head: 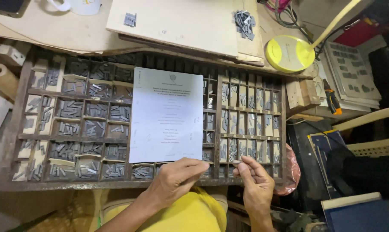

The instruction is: A person manually arranges individual metal type characters into a printing form by picking them from a type case.

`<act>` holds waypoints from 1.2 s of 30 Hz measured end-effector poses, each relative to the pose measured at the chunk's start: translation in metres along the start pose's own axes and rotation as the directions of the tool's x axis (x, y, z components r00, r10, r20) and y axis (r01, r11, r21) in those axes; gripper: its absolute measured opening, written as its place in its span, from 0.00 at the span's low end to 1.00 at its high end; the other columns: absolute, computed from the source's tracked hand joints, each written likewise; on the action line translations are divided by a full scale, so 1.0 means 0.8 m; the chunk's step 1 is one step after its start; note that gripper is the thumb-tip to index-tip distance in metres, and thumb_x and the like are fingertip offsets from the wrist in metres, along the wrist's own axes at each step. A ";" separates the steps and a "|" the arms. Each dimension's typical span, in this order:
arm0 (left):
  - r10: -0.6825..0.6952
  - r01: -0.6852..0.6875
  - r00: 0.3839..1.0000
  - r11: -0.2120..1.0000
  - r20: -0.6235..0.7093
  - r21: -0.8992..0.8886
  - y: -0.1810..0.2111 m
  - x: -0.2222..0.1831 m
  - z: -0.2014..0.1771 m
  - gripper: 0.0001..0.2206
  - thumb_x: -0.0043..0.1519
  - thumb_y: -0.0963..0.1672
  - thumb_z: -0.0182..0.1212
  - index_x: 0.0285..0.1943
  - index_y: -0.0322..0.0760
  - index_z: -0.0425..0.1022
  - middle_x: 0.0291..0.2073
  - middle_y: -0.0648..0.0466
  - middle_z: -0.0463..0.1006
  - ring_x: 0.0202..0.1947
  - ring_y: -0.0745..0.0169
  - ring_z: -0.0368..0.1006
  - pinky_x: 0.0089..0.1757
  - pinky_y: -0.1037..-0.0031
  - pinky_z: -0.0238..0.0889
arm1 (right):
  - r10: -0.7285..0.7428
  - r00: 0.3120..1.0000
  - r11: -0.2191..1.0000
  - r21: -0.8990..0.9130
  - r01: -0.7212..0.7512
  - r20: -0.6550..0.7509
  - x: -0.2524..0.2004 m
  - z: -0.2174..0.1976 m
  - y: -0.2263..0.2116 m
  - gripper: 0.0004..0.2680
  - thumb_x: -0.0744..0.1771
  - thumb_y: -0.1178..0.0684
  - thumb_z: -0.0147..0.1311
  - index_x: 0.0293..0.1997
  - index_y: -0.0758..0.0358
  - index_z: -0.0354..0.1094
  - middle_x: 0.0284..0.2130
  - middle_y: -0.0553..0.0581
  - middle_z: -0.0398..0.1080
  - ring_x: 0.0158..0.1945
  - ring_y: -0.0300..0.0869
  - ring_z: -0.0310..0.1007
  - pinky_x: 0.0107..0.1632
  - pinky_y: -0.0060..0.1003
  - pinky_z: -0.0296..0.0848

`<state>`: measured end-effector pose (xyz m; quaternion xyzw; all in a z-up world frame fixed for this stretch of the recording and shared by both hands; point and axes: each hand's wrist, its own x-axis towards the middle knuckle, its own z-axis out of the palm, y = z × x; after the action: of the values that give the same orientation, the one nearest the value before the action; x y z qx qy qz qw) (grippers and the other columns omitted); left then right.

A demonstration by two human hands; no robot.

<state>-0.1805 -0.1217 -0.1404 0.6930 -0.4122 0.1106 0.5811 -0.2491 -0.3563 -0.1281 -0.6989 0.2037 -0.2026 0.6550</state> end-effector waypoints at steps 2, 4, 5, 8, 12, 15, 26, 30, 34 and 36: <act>-0.005 0.005 1.000 1.000 0.000 -0.006 0.006 0.008 0.001 0.22 0.58 0.32 0.66 0.62 0.34 0.75 0.50 0.40 0.82 0.46 0.51 0.83 0.53 0.74 0.79 | -0.022 1.000 1.000 -0.002 0.022 0.021 -0.002 -0.004 0.004 0.10 0.67 0.61 0.58 0.51 0.75 0.74 0.34 0.65 0.80 0.32 0.44 0.80 0.41 0.35 0.83; -0.004 0.004 1.000 1.000 0.000 -0.015 0.009 0.015 0.004 0.23 0.57 0.32 0.66 0.63 0.34 0.74 0.52 0.40 0.81 0.47 0.50 0.82 0.54 0.73 0.78 | -0.048 0.998 0.999 -0.004 0.048 0.038 -0.004 -0.006 0.005 0.08 0.67 0.60 0.58 0.48 0.73 0.75 0.32 0.64 0.81 0.31 0.45 0.81 0.41 0.36 0.83; 0.010 -0.011 1.000 0.999 -0.009 -0.034 0.009 0.018 0.007 0.22 0.58 0.32 0.66 0.62 0.33 0.74 0.51 0.39 0.82 0.46 0.50 0.83 0.53 0.73 0.79 | -0.053 0.997 0.999 -0.006 0.054 0.058 -0.005 -0.005 0.004 0.07 0.67 0.59 0.57 0.47 0.73 0.75 0.32 0.64 0.81 0.32 0.44 0.81 0.42 0.36 0.83; 0.039 -0.041 0.998 0.998 -0.043 -0.052 0.012 0.025 0.015 0.19 0.62 0.35 0.66 0.62 0.31 0.73 0.49 0.40 0.83 0.44 0.51 0.85 0.50 0.73 0.82 | -0.064 0.995 0.998 0.008 0.064 0.082 -0.008 -0.002 0.001 0.07 0.68 0.57 0.56 0.45 0.72 0.75 0.31 0.63 0.80 0.34 0.43 0.80 0.43 0.35 0.82; 0.135 -0.133 0.988 0.991 -0.072 0.026 0.008 0.028 0.025 0.14 0.68 0.37 0.63 0.63 0.28 0.72 0.47 0.39 0.85 0.38 0.51 0.87 0.44 0.75 0.87 | -0.080 0.987 0.997 0.006 0.080 0.137 -0.011 0.003 -0.011 0.07 0.68 0.56 0.56 0.44 0.71 0.76 0.33 0.61 0.81 0.36 0.43 0.81 0.44 0.35 0.83; 0.259 -0.253 0.963 0.964 -0.076 0.081 0.001 0.026 0.032 0.15 0.66 0.35 0.64 0.62 0.25 0.72 0.49 0.35 0.83 0.44 0.44 0.87 0.47 0.67 0.85 | -0.064 0.974 0.997 -0.023 0.070 0.216 -0.018 0.015 -0.034 0.07 0.68 0.54 0.56 0.40 0.69 0.77 0.33 0.58 0.78 0.37 0.42 0.74 0.42 0.35 0.75; 0.066 -0.070 0.987 0.997 0.148 0.022 0.001 0.014 -0.002 0.20 0.65 0.43 0.61 0.65 0.30 0.71 0.48 0.43 0.85 0.41 0.56 0.86 0.47 0.70 0.81 | 0.295 0.886 0.943 -0.260 -0.208 0.358 0.032 0.031 -0.023 0.11 0.68 0.47 0.53 0.38 0.66 0.78 0.31 0.58 0.75 0.36 0.43 0.74 0.43 0.35 0.78; -0.086 0.075 0.993 0.988 0.080 0.138 -0.054 -0.049 0.007 0.22 0.57 0.35 0.63 0.62 0.33 0.76 0.50 0.43 0.84 0.46 0.53 0.83 0.53 0.71 0.77 | -0.283 0.937 0.689 -0.637 0.346 0.204 0.186 -0.021 0.017 0.18 0.73 0.42 0.42 0.22 0.54 0.58 0.19 0.47 0.59 0.25 0.38 0.58 0.34 0.30 0.61; -0.208 0.211 0.978 0.963 -0.037 0.167 -0.055 -0.062 0.007 0.16 0.57 0.36 0.63 0.53 0.37 0.83 0.48 0.48 0.86 0.45 0.56 0.84 0.51 0.71 0.74 | -0.464 0.809 0.254 -0.821 0.511 0.361 0.349 -0.102 0.074 0.12 0.66 0.54 0.54 0.53 0.60 0.78 0.38 0.66 0.76 0.44 0.60 0.74 0.50 0.50 0.69; -0.013 0.018 0.998 0.996 -0.054 0.091 -0.055 -0.056 0.002 0.12 0.59 0.34 0.61 0.51 0.30 0.79 0.45 0.44 0.84 0.43 0.50 0.82 0.50 0.66 0.74 | -0.020 0.966 0.081 -0.963 0.257 0.257 0.379 -0.086 0.038 0.15 0.68 0.39 0.53 0.58 0.46 0.76 0.47 0.64 0.78 0.52 0.60 0.77 0.49 0.53 0.73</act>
<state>-0.1786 -0.1042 -0.2011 0.7187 -0.3855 0.1434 0.5606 -0.0348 -0.5825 -0.1496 -0.9870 0.1604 -0.0114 0.0076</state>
